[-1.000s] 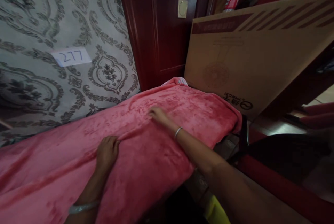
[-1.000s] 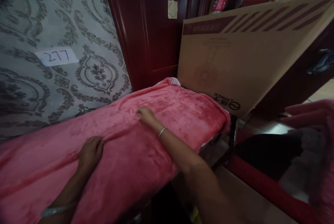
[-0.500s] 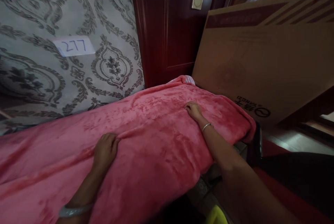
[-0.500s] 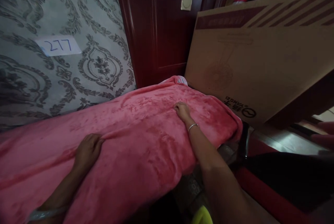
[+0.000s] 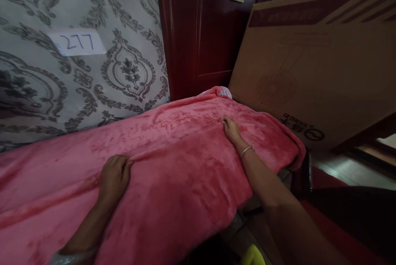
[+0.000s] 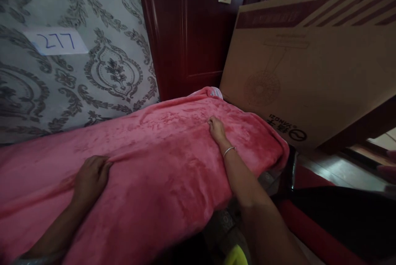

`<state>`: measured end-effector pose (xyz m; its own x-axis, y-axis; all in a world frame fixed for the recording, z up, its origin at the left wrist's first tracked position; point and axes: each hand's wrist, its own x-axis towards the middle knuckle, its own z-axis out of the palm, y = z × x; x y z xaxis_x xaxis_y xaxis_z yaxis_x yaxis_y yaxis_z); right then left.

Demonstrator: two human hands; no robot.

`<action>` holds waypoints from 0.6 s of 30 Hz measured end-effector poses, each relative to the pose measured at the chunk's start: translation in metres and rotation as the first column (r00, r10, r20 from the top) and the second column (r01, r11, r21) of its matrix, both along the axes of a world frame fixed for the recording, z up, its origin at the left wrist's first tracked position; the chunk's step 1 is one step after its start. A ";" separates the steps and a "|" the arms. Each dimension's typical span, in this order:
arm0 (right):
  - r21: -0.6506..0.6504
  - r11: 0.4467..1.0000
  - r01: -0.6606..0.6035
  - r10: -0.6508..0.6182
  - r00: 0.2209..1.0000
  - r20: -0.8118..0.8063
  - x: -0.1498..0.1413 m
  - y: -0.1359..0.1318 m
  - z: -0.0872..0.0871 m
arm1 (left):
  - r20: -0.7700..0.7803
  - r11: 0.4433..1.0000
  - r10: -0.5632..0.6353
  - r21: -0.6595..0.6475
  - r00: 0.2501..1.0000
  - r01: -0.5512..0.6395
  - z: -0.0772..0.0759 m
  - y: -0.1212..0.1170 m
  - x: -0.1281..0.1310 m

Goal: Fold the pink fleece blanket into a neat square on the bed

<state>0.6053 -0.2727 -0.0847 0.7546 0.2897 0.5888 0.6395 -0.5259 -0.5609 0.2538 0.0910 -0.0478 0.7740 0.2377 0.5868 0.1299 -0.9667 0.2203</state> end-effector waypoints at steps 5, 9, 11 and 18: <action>0.041 0.999 0.031 -0.032 0.999 0.020 0.003 -0.007 0.006 | 0.050 0.999 0.022 0.044 0.998 -0.024 0.003 -0.001 -0.002; -0.008 1.000 0.016 -0.016 1.000 -0.014 0.002 -0.001 0.004 | -0.040 0.998 0.060 0.004 0.997 -0.059 0.005 -0.001 -0.001; -0.022 1.000 0.020 -0.020 1.000 -0.020 -0.001 0.000 0.003 | -0.069 0.997 0.077 -0.005 0.995 -0.077 0.006 -0.002 -0.001; -0.029 0.945 0.326 -0.325 0.945 0.036 -0.008 -0.013 0.012 | -0.049 0.993 0.087 0.082 0.995 -0.083 0.008 -0.004 -0.005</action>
<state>0.5971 -0.2857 -0.0726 0.7930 0.0515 0.6070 0.4468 -0.7264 -0.5221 0.2486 0.0869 -0.0396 0.7833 0.2578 0.5657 0.2216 -0.9660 0.1334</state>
